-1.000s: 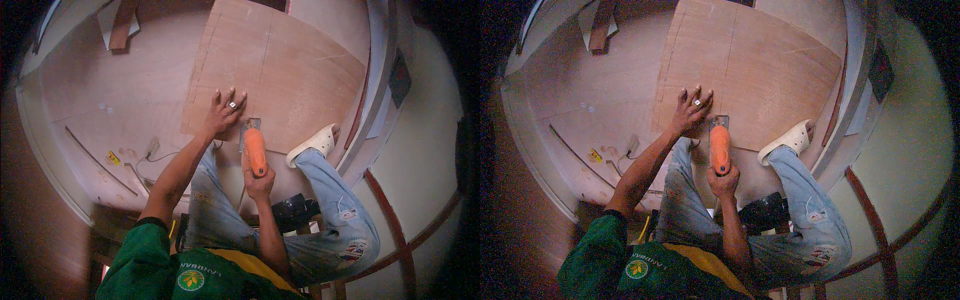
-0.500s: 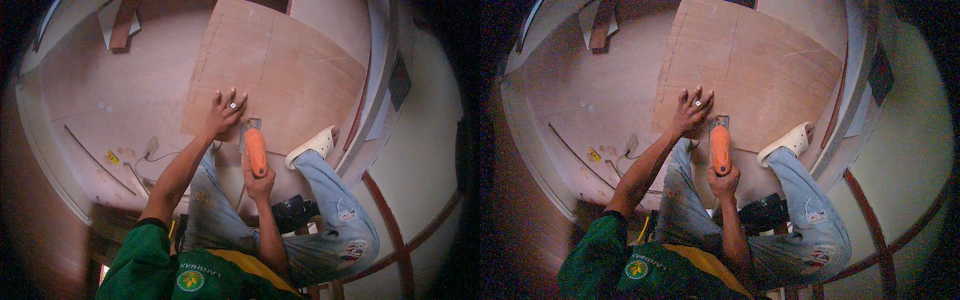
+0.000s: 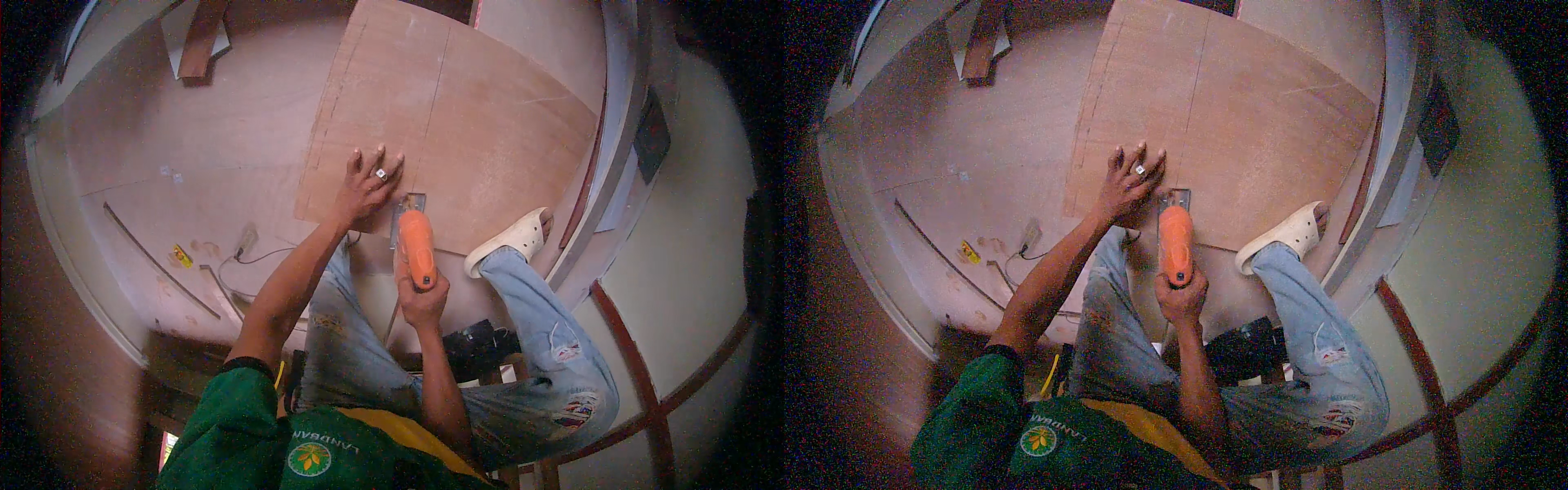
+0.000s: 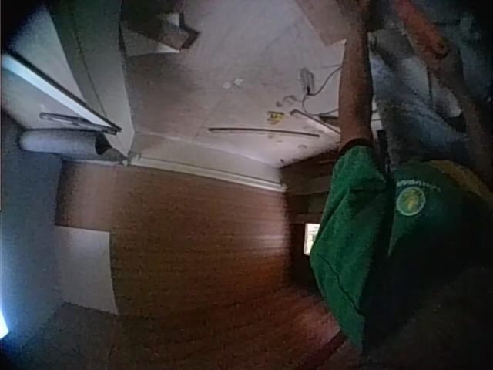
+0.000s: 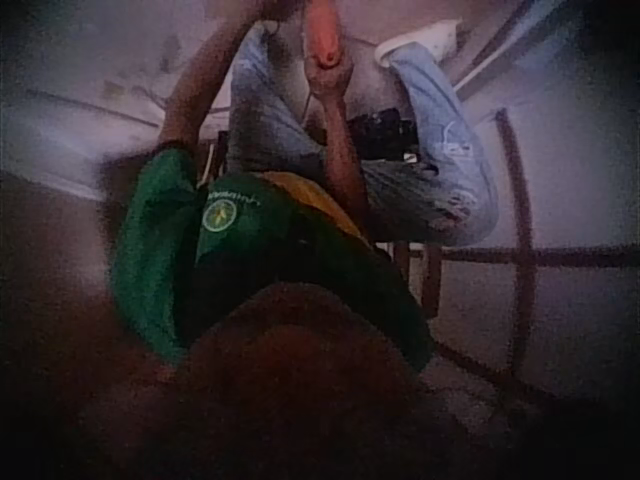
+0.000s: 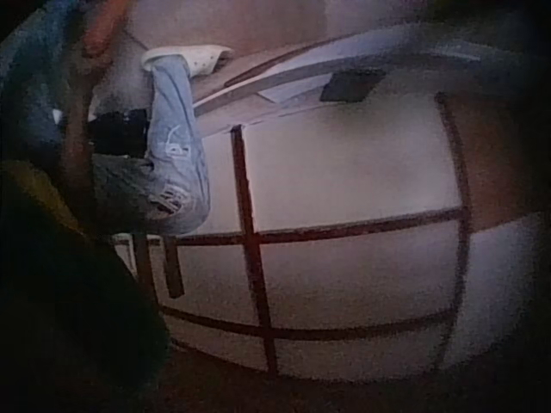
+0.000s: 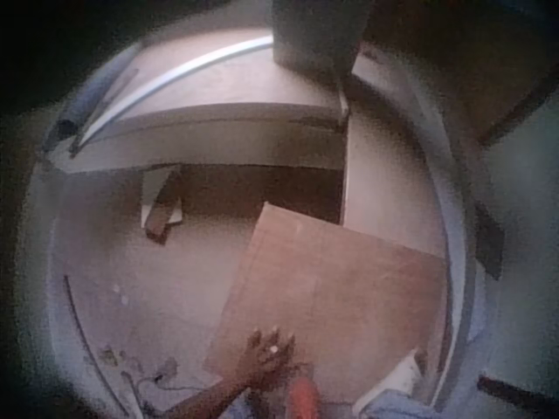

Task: The person marks a line on a wooden board using a straight edge and a pencil, then cuts the board along the line using a jigsaw.

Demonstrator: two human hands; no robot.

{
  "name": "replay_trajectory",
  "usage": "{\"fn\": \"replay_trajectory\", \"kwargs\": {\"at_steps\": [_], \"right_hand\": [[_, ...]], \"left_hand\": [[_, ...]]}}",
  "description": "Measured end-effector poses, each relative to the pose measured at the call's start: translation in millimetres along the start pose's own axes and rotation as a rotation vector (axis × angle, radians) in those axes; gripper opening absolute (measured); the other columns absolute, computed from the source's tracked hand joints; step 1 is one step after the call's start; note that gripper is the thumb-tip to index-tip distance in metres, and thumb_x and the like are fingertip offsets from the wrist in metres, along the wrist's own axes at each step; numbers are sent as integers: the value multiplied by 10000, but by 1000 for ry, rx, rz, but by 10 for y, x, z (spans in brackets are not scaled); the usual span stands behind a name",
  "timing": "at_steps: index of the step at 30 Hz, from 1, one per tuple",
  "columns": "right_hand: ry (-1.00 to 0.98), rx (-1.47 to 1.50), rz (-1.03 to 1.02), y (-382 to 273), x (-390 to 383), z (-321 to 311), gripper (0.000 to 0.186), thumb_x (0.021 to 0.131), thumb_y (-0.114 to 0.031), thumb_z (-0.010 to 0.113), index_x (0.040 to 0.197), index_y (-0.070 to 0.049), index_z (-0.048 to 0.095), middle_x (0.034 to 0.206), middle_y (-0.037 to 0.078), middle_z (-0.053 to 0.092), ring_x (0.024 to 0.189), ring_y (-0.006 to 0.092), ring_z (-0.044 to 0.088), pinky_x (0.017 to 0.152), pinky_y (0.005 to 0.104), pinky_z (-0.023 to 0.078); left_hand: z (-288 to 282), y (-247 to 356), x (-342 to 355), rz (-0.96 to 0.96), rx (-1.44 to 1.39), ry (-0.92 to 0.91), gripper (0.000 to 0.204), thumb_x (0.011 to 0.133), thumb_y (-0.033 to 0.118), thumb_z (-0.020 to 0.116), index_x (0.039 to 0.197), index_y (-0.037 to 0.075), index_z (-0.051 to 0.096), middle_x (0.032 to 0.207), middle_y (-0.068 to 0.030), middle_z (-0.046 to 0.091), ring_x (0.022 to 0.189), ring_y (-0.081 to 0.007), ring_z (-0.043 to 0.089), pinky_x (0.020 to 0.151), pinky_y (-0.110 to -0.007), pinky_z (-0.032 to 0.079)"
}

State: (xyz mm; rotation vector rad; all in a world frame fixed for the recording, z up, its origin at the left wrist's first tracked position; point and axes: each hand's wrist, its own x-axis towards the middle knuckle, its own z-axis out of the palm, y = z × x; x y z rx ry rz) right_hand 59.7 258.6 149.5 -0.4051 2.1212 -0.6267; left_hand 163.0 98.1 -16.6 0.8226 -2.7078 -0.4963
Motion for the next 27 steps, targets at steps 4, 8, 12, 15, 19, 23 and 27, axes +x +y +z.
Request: {"fn": "replay_trajectory", "kwargs": {"at_steps": [4, 8, 12, 15, 19, 23, 27], "right_hand": [[-10, 19, -6, -56, 0, -25, 268, 674, -176, 670, 860, 4, 601, 749, 155, 635, 691, 310, 637, 677, 426, 502], [-18, 22, -3, -40, 8, -35, 268, 679, -186, 678, 846, 7, 595, 736, 146, 634, 674, 295, 636, 666, 420, 501], [8, -17, -39, -32, 16, -21, 278, 683, -197, 688, 842, 11, 595, 737, 152, 633, 677, 298, 637, 664, 420, 500], [-21, 6, -2, -52, 22, -20, 290, 684, -205, 697, 842, 16, 596, 747, 167, 634, 691, 311, 642, 667, 422, 500], [-12, 16, 43, 153, 69, -55, 277, 714, -206, 705, 844, 15, 599, 722, 140, 624, 671, 268, 631, 636, 389, 498], [48, 2, -104, 70, 77, 16, 264, 735, -205, 715, 823, 13, 595, 637, 90, 599, 601, 206, 608, 576, 364, 489], [-24, 39, 25, -61, -5, -34, 244, 725, -194, 712, 794, 10, 597, 595, 80, 583, 578, 195, 602, 567, 373, 484]], "left_hand": [[6, -10, -4, 7, 13, -13, 456, 836, 374, 567, 1232, 154, 615, 1458, -14, 436, 1332, -323, 398, 1101, -610, 160], [23, 26, 16, -17, -51, 5, 354, 821, 286, 575, 1155, 191, 643, 1495, -7, 402, 1374, -344, 344, 1098, -603, 195], [22, 8, 8, -16, -15, 15, 389, 830, 316, 576, 1190, 180, 630, 1473, -1, 424, 1351, -325, 375, 1092, -601, 195], [20, -21, -9, 0, -7, 18, 430, 832, 346, 586, 1224, 171, 619, 1450, 5, 445, 1330, -301, 406, 1085, -604, 195], [71, 23, 89, 25, -65, 54, 418, 836, 334, 581, 1228, 191, 609, 1453, 7, 444, 1331, -295, 405, 1051, -614, 227], [12, -177, 153, 87, -56, 78, 516, 845, 331, 571, 1341, 197, 519, 1494, 14, 391, 1347, -296, 382, 1028, -650, 223], [-297, -71, 492, -179, -38, -250, 735, 835, 432, 576, 1485, 208, 317, 1566, 8, 260, 1432, -325, 226, 1025, -727, 113]]}}
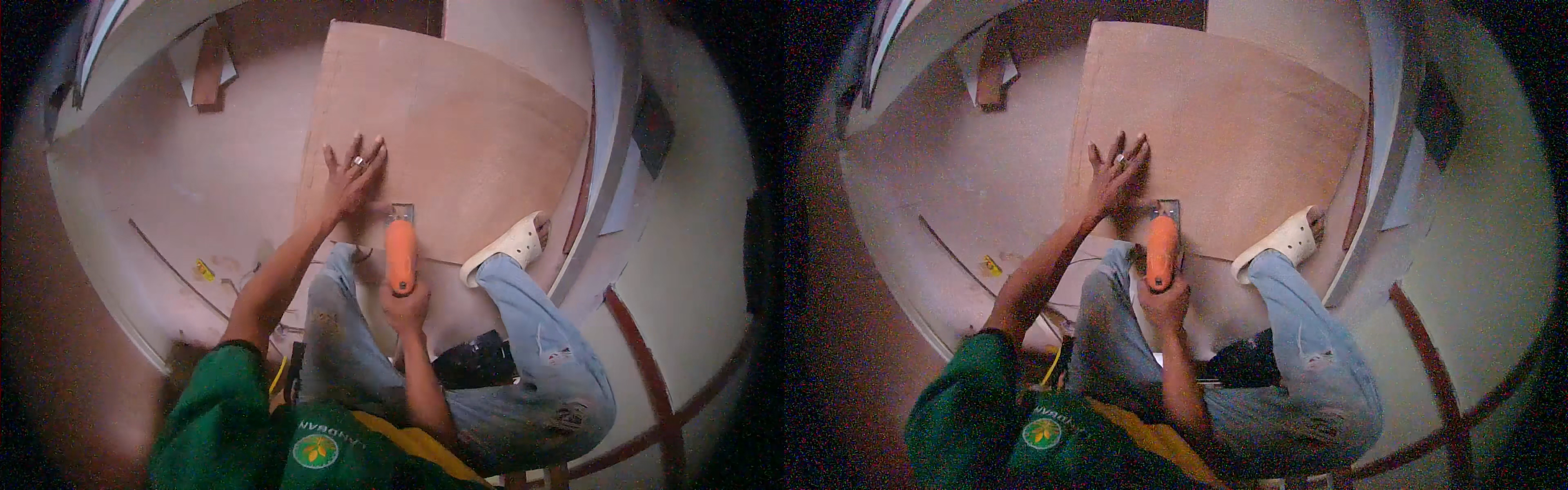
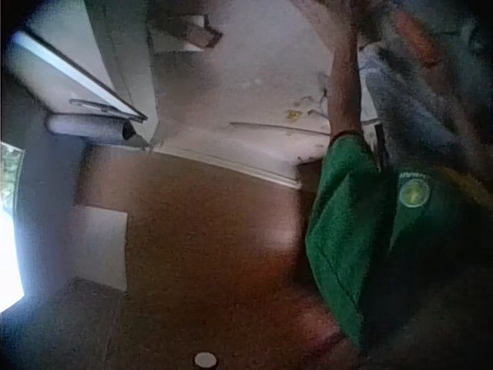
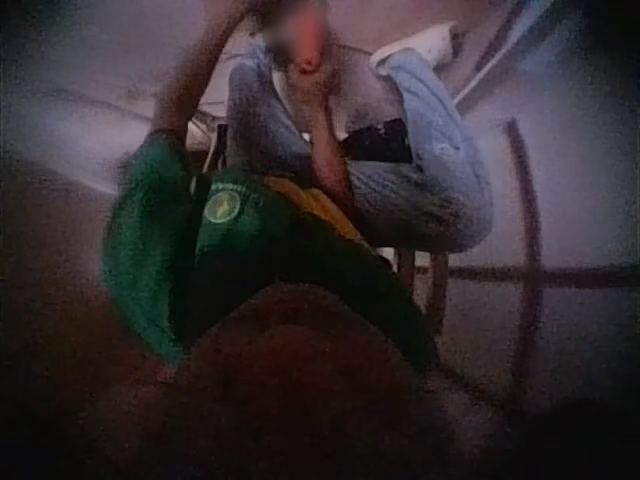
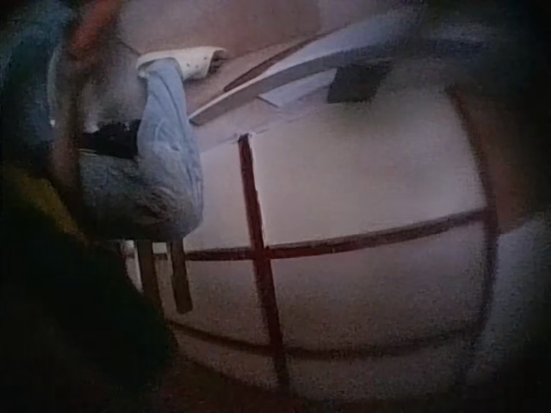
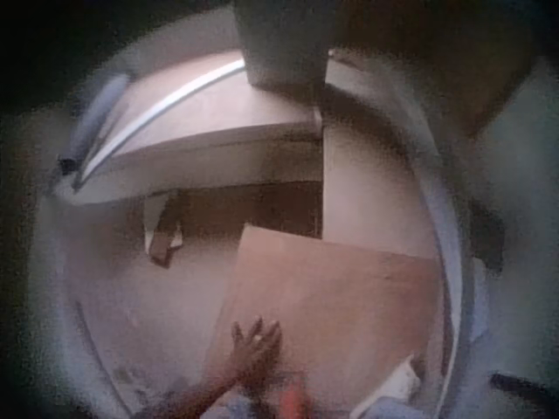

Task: The person marks a line on a wooden board using a straight edge and a pencil, then cuts the board along the line using a jigsaw.

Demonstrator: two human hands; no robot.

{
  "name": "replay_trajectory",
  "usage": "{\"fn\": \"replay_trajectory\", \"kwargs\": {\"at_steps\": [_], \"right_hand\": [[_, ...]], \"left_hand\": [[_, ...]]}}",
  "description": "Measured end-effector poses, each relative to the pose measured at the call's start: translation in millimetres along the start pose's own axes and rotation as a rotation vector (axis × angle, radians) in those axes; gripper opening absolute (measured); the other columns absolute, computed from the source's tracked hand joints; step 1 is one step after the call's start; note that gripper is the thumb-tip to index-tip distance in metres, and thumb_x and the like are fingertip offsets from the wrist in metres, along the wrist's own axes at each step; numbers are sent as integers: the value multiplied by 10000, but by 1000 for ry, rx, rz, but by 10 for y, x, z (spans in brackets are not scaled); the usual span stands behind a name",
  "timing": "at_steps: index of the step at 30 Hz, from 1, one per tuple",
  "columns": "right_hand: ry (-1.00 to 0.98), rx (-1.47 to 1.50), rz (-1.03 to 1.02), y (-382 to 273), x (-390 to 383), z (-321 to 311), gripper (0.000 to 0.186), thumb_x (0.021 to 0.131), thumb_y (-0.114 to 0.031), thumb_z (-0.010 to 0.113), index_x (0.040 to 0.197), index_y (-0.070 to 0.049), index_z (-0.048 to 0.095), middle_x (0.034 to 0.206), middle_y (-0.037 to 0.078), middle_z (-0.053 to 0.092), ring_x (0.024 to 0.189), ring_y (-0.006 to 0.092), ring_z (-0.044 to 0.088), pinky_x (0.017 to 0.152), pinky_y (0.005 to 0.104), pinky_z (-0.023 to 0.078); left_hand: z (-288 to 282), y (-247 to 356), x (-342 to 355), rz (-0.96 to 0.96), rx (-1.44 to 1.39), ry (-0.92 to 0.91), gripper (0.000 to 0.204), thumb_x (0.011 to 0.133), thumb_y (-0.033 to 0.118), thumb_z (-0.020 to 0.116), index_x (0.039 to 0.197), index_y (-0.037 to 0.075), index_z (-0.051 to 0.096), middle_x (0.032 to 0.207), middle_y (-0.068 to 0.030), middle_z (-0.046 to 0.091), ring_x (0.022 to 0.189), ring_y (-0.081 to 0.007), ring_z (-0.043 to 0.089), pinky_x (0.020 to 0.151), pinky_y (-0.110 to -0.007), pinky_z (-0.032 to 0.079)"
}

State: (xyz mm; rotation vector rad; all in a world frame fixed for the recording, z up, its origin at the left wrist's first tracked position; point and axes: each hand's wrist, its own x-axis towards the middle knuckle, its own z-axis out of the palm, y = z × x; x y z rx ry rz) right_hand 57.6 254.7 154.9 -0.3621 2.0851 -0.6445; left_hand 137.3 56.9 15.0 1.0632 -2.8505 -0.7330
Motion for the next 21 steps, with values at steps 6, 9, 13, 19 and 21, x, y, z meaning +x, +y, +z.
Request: {"fn": "replay_trajectory", "kwargs": {"at_steps": [6, 9, 13, 19, 21], "right_hand": [[20, -37, -156, -10, 85, 52, 272, 708, -189, 711, 770, 38, 575, 649, 225, 596, 683, 433, 634, 598, 458, 481], [48, -11, -120, 5, 63, 83, 255, 710, -186, 704, 758, 24, 566, 646, 206, 599, 653, 398, 640, 589, 452, 476], [95, -48, -89, 239, 38, 132, 243, 711, -180, 698, 749, 15, 559, 641, 179, 589, 608, 344, 622, 580, 440, 465], [196, -188, -30, 439, 34, 90, 235, 728, -164, 681, 842, 15, 582, 735, 142, 604, 666, 283, 592, 643, 407, 473], [146, -190, 35, 482, 17, 9, 396, 712, -238, 714, 966, 26, 563, 871, 193, 592, 820, 343, 582, 752, 444, 467]], "left_hand": [[-39, -83, 58, 9, 203, -133, 852, 808, 542, 583, 1517, 207, 251, 1593, 2, 191, 1473, -336, 91, 1021, -759, -27], [-9, -75, 66, 45, 444, -140, 870, 793, 560, 588, 1517, 212, 253, 1593, 9, 190, 1472, -337, 96, 1022, -760, -24], [86, -53, 20, 10, -32, -74, 901, 774, 592, 599, 1516, 211, 258, 1591, 11, 198, 1470, -334, 110, 1032, -750, -21], [103, -63, 95, 78, -40, -9, 906, 762, 527, 641, 1499, 146, 275, 1582, -10, 215, 1458, -321, 161, 986, -794, 94], [89, -19, 85, 82, -124, 12, 887, 777, 491, 639, 1499, 133, 269, 1587, -14, 198, 1458, -319, 162, 991, -789, 111]]}}
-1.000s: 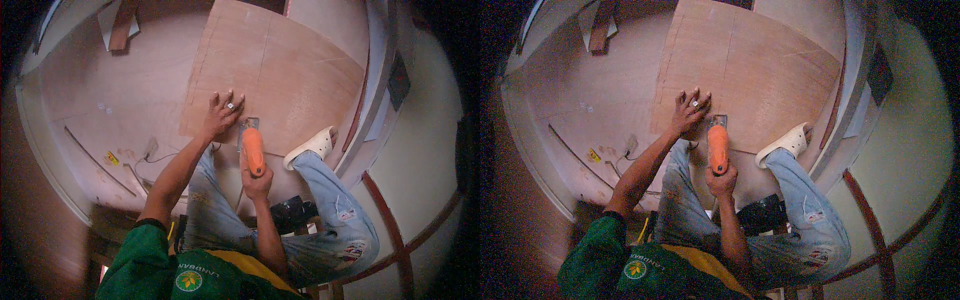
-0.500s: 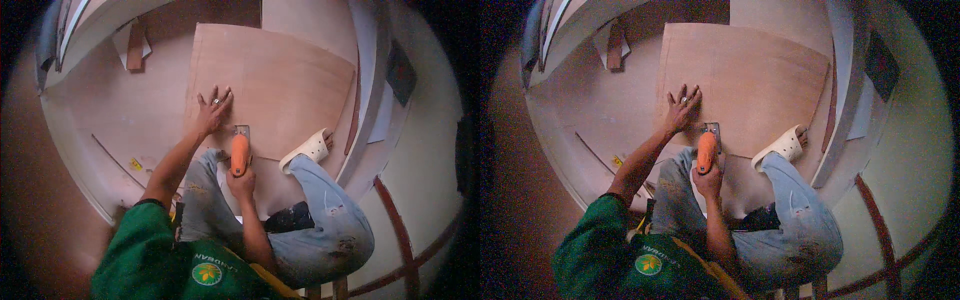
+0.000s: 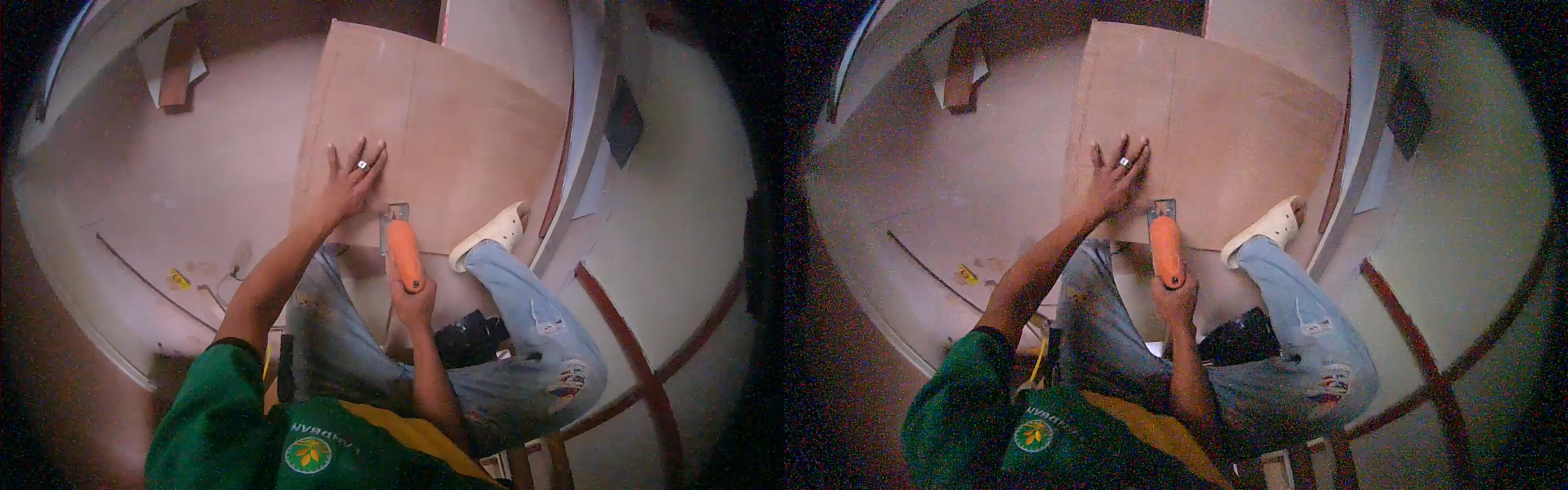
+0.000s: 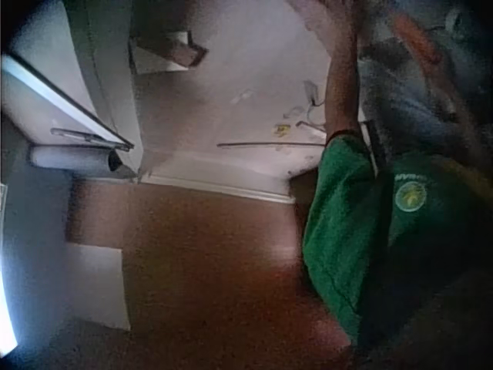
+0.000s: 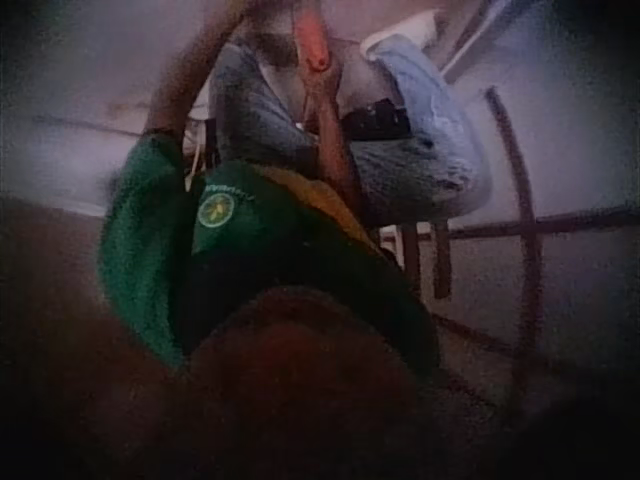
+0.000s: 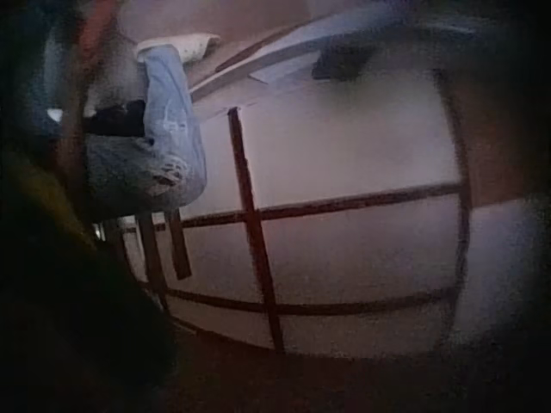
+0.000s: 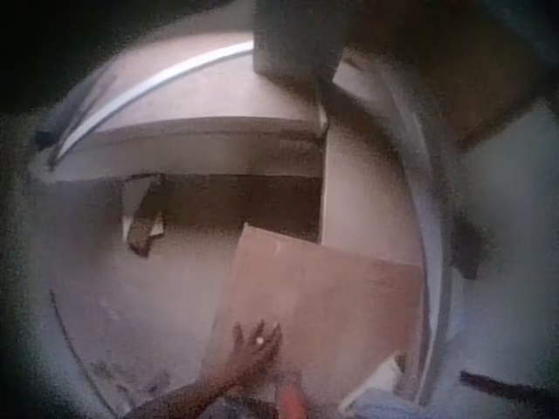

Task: The person marks a line on a wooden board using a straight edge and a pencil, then cuts the board along the line using a jigsaw.

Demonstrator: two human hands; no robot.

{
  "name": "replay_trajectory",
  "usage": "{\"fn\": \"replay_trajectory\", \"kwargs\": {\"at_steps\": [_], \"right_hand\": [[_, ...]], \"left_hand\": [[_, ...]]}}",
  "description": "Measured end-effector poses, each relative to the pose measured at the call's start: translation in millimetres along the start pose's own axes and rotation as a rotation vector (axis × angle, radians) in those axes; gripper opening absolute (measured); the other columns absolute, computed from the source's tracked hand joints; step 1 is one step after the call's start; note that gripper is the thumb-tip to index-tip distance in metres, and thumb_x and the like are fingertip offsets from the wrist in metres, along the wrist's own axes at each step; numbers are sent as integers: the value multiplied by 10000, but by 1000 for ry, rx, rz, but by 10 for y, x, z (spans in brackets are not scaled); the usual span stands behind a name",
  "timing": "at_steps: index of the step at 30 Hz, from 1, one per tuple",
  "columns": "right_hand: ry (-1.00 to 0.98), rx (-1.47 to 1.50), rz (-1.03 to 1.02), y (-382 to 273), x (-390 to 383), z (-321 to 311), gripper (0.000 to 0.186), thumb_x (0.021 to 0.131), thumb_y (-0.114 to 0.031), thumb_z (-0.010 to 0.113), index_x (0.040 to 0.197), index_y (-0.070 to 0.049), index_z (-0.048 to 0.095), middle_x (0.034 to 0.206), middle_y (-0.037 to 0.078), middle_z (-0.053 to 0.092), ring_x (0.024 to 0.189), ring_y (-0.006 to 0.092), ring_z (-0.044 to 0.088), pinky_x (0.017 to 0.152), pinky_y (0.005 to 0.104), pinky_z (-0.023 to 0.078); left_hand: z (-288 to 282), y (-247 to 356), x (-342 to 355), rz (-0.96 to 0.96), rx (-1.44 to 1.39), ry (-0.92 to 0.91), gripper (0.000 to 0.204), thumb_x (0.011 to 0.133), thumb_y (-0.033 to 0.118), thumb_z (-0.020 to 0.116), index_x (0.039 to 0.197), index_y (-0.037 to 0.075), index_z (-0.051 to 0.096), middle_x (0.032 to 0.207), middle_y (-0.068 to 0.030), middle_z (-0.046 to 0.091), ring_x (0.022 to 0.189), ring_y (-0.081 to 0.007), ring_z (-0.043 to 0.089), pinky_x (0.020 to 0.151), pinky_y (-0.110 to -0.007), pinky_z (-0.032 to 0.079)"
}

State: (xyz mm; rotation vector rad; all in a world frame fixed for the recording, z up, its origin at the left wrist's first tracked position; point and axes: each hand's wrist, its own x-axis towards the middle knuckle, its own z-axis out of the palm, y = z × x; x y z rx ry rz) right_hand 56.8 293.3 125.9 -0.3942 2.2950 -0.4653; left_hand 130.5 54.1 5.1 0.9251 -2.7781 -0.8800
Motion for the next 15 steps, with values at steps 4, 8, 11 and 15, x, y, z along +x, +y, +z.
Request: {"fn": "replay_trajectory", "kwargs": {"at_steps": [4, 8, 11, 15], "right_hand": [[-178, 10, 182, -13, -55, -108, 561, 696, -314, 752, 1091, 34, 556, 1024, 241, 573, 989, 394, 563, 893, 483, 447], [19, -21, 112, 391, -139, -89, 522, 690, -302, 749, 1052, 31, 573, 983, 228, 585, 948, 377, 580, 863, 464, 461], [-40, 74, 102, 593, -50, -49, 464, 680, -286, 749, 989, 26, 598, 887, 199, 611, 849, 362, 606, 813, 456, 481], [-75, 125, 84, 624, 56, -78, 410, 661, -261, 756, 942, 5, 620, 775, 165, 624, 736, 359, 620, 740, 466, 494]], "left_hand": [[170, 71, -175, 7, 58, -59, 846, 790, 410, 644, 1492, 113, 279, 1590, -17, 182, 1459, -308, 163, 1001, -781, 118], [359, 252, -199, 31, -32, -13, 811, 790, 329, 642, 1490, 121, 290, 1587, -14, 192, 1462, -290, 165, 1018, -774, 83], [631, 220, -266, 51, 186, 2, 777, 804, 312, 622, 1489, 136, 301, 1586, -7, 200, 1463, -276, 173, 1035, -761, 50], [819, 289, -268, 30, 124, -102, 741, 827, 351, 591, 1484, 145, 318, 1583, -2, 211, 1458, -271, 192, 1049, -744, 7]]}}
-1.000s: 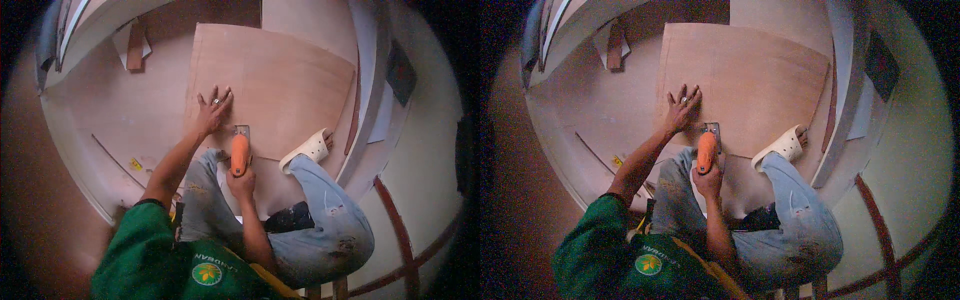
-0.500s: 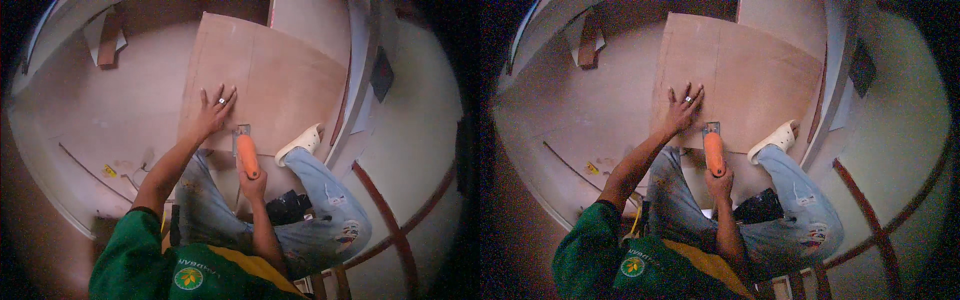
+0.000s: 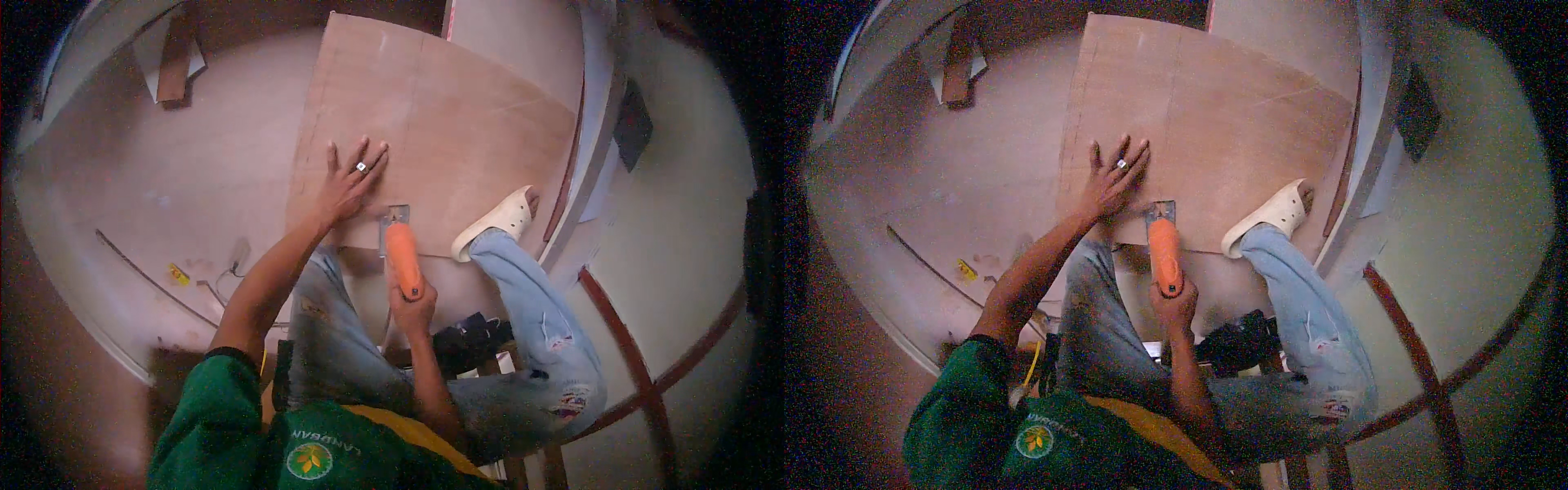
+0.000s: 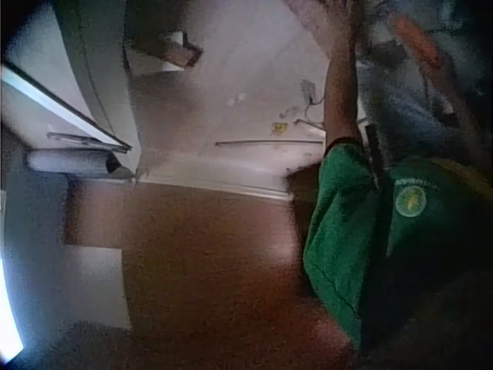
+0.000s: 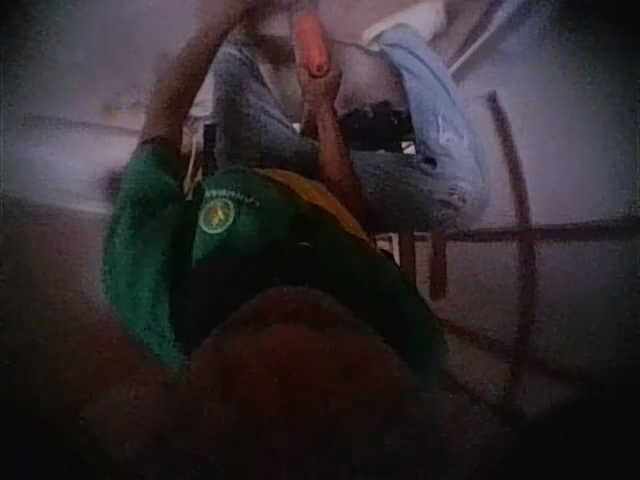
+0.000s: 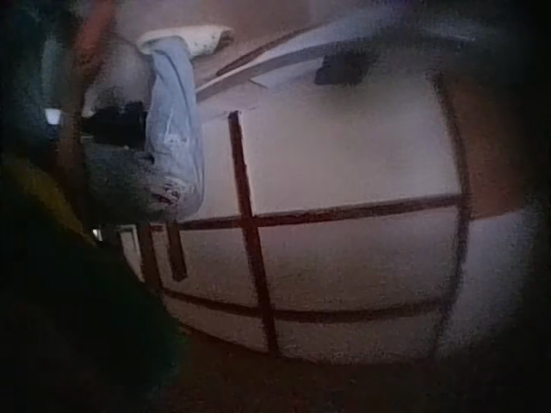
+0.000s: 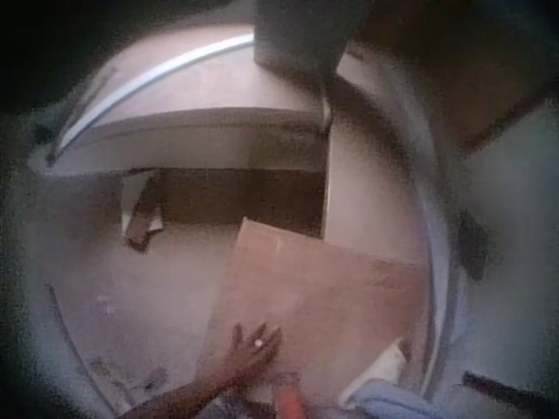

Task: The person marks a line on a wooden board using a straight edge and a pencil, then cuts the board along the line using a jigsaw.

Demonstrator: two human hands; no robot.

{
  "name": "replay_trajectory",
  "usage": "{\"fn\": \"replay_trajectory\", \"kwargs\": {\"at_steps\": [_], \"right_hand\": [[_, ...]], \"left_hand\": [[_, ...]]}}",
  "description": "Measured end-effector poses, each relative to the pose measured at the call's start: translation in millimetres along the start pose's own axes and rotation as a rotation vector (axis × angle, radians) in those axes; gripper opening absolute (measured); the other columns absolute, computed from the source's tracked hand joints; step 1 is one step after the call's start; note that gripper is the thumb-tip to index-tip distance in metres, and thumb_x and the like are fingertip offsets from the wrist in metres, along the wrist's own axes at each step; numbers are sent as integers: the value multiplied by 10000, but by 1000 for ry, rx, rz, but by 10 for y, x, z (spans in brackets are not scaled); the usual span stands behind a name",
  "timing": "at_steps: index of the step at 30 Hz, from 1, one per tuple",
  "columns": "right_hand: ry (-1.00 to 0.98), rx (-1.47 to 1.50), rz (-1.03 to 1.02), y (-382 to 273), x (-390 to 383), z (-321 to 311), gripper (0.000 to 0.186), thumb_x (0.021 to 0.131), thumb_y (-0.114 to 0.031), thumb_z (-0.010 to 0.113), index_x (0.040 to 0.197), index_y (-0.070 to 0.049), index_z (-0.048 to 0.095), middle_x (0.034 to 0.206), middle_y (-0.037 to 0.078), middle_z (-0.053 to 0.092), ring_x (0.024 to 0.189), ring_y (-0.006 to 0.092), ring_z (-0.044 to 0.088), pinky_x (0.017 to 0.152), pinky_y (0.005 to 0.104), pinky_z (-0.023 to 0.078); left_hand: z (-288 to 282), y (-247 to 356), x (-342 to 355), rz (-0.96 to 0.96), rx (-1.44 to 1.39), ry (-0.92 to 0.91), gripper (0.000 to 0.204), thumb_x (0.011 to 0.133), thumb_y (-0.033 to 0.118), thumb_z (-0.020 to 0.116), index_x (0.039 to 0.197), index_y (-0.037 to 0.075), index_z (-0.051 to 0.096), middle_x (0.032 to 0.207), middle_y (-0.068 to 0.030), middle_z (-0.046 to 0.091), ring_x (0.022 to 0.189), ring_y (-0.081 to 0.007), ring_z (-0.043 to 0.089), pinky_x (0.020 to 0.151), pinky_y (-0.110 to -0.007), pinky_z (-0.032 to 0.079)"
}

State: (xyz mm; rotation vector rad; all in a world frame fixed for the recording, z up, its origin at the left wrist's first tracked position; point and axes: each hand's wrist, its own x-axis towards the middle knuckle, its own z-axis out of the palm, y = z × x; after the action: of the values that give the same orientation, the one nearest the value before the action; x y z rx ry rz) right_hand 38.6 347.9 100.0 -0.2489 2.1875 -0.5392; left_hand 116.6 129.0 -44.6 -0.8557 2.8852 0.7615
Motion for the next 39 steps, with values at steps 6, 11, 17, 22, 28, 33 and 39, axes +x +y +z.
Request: {"fn": "replay_trajectory", "kwargs": {"at_steps": [6, 11, 17, 22, 28, 33, 39], "right_hand": [[43, -82, -139, 107, -25, -2, 245, 697, -135, 658, 878, 22, 606, 736, 138, 606, 687, 242, 617, 658, 370, 490], [-12, -72, -59, -373, -41, -38, 257, 676, -140, 652, 867, 25, 607, 729, 156, 609, 675, 281, 625, 661, 383, 496], [-45, -52, -60, -331, 15, -87, 289, 665, -128, 650, 901, 33, 610, 754, 175, 623, 703, 309, 640, 689, 392, 504], [-12, -10, -102, -282, 29, -44, 284, 643, -177, 721, 810, 3, 578, 699, 184, 613, 643, 367, 622, 625, 440, 489], [-13, -3, -80, -309, 14, -26, 269, 643, -164, 703, 814, 3, 580, 685, 178, 603, 623, 368, 606, 622, 442, 484], [12, -16, -140, -245, 41, 8, 251, 645, -158, 691, 803, 2, 579, 676, 175, 598, 613, 356, 603, 615, 435, 484], [-8, 24, -124, -257, 34, 9, 249, 645, -156, 690, 802, 4, 584, 680, 166, 604, 617, 333, 611, 619, 422, 490]], "left_hand": [[49, 10, 55, 40, -162, 107, 706, 842, 420, 527, 1469, 144, 357, 1572, -2, 248, 1456, -281, 198, 1076, -706, -56], [102, -141, -17, 93, 122, 40, 757, 819, 531, 514, 1455, 140, 383, 1571, -4, 250, 1459, -296, 184, 1079, -705, -65], [83, -59, 43, 90, 53, 32, 695, 826, 417, 522, 1447, 132, 394, 1568, -9, 258, 1458, -321, 180, 1067, -726, -27], [84, -80, 34, 105, 26, 86, 678, 818, 394, 536, 1428, 123, 422, 1566, -16, 264, 1454, -332, 187, 1054, -741, 29], [83, -124, 9, 138, 126, 95, 649, 809, 340, 540, 1410, 115, 445, 1559, -26, 278, 1449, -337, 200, 1056, -739, 46], [100, -139, 12, 143, 123, 127, 642, 810, 326, 534, 1407, 109, 446, 1553, -35, 288, 1445, -344, 206, 1063, -736, 45], [19, -104, 10, 119, 12, 92, 710, 786, 377, 566, 1424, 99, 420, 1564, -35, 260, 1449, -348, 190, 1060, -739, 65]]}}
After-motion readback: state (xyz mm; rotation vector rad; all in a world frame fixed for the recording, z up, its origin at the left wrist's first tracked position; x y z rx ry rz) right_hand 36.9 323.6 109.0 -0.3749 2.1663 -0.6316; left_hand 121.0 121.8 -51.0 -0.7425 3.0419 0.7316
